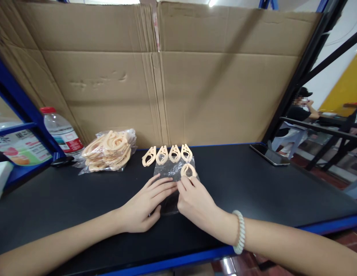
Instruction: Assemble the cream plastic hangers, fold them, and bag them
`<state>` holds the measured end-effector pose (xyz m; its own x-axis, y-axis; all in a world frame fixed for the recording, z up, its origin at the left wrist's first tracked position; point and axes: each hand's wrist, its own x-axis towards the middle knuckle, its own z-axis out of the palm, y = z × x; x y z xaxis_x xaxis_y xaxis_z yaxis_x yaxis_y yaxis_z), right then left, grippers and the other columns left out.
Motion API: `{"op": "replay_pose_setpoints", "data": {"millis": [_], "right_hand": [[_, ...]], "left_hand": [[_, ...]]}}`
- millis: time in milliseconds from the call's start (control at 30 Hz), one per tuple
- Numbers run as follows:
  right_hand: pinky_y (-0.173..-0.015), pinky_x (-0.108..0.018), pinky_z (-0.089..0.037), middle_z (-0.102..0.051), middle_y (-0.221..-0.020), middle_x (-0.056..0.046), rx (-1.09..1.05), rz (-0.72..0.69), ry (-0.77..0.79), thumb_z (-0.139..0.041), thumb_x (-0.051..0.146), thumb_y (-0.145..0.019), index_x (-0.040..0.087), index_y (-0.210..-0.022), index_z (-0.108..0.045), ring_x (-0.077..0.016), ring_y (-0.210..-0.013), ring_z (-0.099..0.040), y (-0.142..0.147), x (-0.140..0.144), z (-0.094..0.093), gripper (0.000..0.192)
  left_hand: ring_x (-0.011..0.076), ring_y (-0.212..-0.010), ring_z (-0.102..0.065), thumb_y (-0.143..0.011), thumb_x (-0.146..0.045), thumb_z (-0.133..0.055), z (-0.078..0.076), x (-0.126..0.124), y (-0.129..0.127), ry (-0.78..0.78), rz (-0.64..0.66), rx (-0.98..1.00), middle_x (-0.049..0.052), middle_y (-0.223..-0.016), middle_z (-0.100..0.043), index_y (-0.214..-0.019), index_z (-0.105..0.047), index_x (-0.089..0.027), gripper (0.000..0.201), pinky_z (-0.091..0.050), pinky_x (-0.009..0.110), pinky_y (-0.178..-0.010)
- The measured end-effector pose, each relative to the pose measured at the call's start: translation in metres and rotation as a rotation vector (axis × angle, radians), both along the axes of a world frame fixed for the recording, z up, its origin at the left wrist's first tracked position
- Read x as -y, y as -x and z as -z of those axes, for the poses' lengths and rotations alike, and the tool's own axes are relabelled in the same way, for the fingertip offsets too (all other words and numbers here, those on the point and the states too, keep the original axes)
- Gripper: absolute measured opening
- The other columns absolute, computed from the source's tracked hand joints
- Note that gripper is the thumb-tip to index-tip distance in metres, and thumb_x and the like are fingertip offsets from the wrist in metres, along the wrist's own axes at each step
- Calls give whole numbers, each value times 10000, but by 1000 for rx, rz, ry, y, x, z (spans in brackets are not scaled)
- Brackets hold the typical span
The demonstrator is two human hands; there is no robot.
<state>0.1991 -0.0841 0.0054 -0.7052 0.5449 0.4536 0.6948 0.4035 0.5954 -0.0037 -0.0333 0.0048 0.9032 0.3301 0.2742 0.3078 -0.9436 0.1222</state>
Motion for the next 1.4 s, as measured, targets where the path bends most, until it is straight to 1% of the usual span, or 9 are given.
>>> {"op": "replay_pose_setpoints", "data": {"millis": [200, 467, 667, 833, 933, 1033, 1100, 1200, 1400], "right_hand": [[-641, -352, -399, -582, -746, -107, -9, -16, 8, -493, 19, -804, 90, -714, -674, -234, -774, -519, -2, -10, 1, 214], [-631, -356, -368, -535, -686, -80, -70, -25, -31, -468, 11, -795, 98, -673, -672, -214, -706, -468, 0, 5, 4, 252], [-679, -377, -371, -569, -761, -100, -56, 52, -37, -559, 63, -781, 97, -723, -703, -238, -779, -472, 7, -1, 11, 159], [-666, -356, -355, -584, -814, -109, -123, 35, 171, -644, 162, -773, 132, -658, -684, -248, -851, -477, 1, -7, -14, 125], [-677, -326, -364, -569, -841, -93, -249, -13, 355, -574, 234, -842, 144, -676, -659, -220, -855, -474, -15, -29, -42, 207], [-745, -313, -386, -571, -932, -102, -263, 5, 372, -432, 126, -904, 126, -936, -664, -205, -881, -478, -36, -79, -54, 235], [-765, -319, -394, -538, -1089, -137, -205, 80, 390, -432, 51, -863, 139, -1171, -598, -228, -958, -480, -50, -117, -49, 360], [-796, -299, -406, -472, -1196, -144, -136, 165, 541, -442, -10, -824, 197, -1327, -492, -228, -1042, -483, -63, -160, -32, 547], [-759, -286, -421, -477, -1186, -142, -102, 206, 574, -480, 21, -815, 214, -1297, -524, -235, -1039, -510, -77, -173, -17, 522]], "left_hand": [[275, -1367, -306, -674, -56, -436, -2, 0, 1, 14, 16, 13, 92, -1441, -432, -1406, -324, -194, 754, -141, 566, -1140], [275, -1339, -344, -667, -74, -452, -2, 11, -2, 36, 29, 9, 106, -1433, -433, -1398, -319, -173, 749, -160, 547, -1142], [279, -1333, -341, -639, -64, -450, -4, 18, -5, 66, 19, -11, 107, -1433, -427, -1406, -305, -176, 789, -153, 556, -1137], [272, -1320, -354, -636, -60, -451, -2, 16, -5, 81, -11, 1, 104, -1434, -422, -1394, -319, -184, 779, -174, 541, -1134], [269, -1303, -375, -620, -63, -456, -1, 15, -5, 109, -16, 30, 86, -1420, -441, -1376, -339, -204, 778, -187, 536, -1132], [271, -1275, -407, -622, -65, -465, 1, 15, -5, 120, -33, 81, 85, -1396, -469, -1356, -362, -212, 756, -216, 533, -1119], [272, -1240, -439, -637, -73, -478, 2, 15, -4, 126, -38, 128, 93, -1369, -492, -1330, -395, -210, 711, -267, 518, -1095], [264, -1180, -483, -660, -70, -479, 4, 15, -3, 125, -41, 210, 95, -1318, -528, -1238, -482, -204, 593, -346, 485, -1044], [234, -1094, -529, -681, -25, -442, 7, 13, -1, 99, -61, 303, 66, -1200, -609, -1050, -587, -204, 435, -405, 446, -977]]}}
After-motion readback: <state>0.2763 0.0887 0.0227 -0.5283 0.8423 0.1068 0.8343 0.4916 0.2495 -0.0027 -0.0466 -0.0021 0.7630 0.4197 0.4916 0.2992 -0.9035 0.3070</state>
